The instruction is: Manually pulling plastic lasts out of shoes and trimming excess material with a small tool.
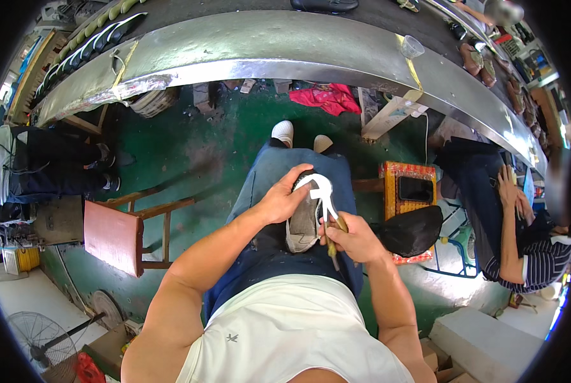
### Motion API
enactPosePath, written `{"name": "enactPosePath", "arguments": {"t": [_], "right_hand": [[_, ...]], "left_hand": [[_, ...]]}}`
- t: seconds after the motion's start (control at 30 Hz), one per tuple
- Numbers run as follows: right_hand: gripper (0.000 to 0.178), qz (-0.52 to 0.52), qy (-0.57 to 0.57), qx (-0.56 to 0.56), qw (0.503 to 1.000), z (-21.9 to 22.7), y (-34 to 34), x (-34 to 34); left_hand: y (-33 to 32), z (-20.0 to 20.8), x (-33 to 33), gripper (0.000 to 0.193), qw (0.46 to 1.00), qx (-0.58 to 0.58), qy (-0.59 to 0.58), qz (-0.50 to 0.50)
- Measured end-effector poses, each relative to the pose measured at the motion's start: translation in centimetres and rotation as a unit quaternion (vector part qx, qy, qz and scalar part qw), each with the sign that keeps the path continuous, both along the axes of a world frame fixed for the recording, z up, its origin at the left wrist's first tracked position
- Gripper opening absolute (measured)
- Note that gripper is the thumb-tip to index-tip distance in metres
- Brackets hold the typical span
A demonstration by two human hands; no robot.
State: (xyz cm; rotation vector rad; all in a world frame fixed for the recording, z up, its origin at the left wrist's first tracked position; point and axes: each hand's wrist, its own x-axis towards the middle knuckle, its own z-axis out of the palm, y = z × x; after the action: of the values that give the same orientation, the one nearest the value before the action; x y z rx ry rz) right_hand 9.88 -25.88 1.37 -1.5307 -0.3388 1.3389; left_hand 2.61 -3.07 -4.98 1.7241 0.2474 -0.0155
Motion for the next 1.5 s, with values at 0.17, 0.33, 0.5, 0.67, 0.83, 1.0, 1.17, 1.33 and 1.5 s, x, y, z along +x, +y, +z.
{"name": "enactPosePath", "arguments": {"t": [0.17, 0.33, 0.5, 0.67, 0.83, 1.0, 1.17, 1.33, 1.5], "right_hand": [[0.018, 0.108, -0.315, -0.075, 0.940, 1.0, 0.1, 0.9], [0.021, 0.014, -0.466, 0.024, 0.884, -5.4, 0.7, -1.2], [0.023, 0.091, -0.515, -0.008, 0.852, -3.8, 0.9, -1.2], [0.028, 0.185, -0.560, -0.128, 0.798, -0.4, 1.6, -3.4], [0.022, 0.194, -0.565, -0.126, 0.792, -0.9, 3.6, -2.3], [0.016, 0.198, -0.210, -0.092, 0.953, 1.7, 3.3, 0.7], [0.028, 0.010, -0.423, -0.002, 0.906, 1.1, 6.7, -0.6], [0.035, 0.192, -0.370, -0.151, 0.896, -0.2, 8.6, 1.8], [0.037, 0.140, -0.440, -0.110, 0.880, -0.5, 7.9, 0.9]], "left_hand": [[0.6, 0.3, -0.3, 0.044, 1.000, -0.021, 0.013, -0.012], [0.8, -1.6, -0.1, 0.043, 0.999, -0.032, -0.037, -0.002], [2.2, -1.4, -1.1, 0.051, 0.981, -0.192, -0.007, -0.004], [2.1, 0.9, -2.3, 0.051, 0.953, -0.300, 0.041, 0.008], [2.2, -1.0, -1.3, 0.039, 0.936, -0.299, 0.076, 0.169], [3.1, -2.9, -1.8, 0.038, 0.954, -0.248, 0.047, 0.164], [3.5, -2.6, -2.1, 0.045, 0.970, -0.217, 0.020, 0.111], [4.0, -1.9, -2.3, 0.055, 0.968, -0.225, 0.079, 0.076], [4.4, -2.9, -2.3, 0.060, 0.968, -0.237, 0.059, 0.064]]}}
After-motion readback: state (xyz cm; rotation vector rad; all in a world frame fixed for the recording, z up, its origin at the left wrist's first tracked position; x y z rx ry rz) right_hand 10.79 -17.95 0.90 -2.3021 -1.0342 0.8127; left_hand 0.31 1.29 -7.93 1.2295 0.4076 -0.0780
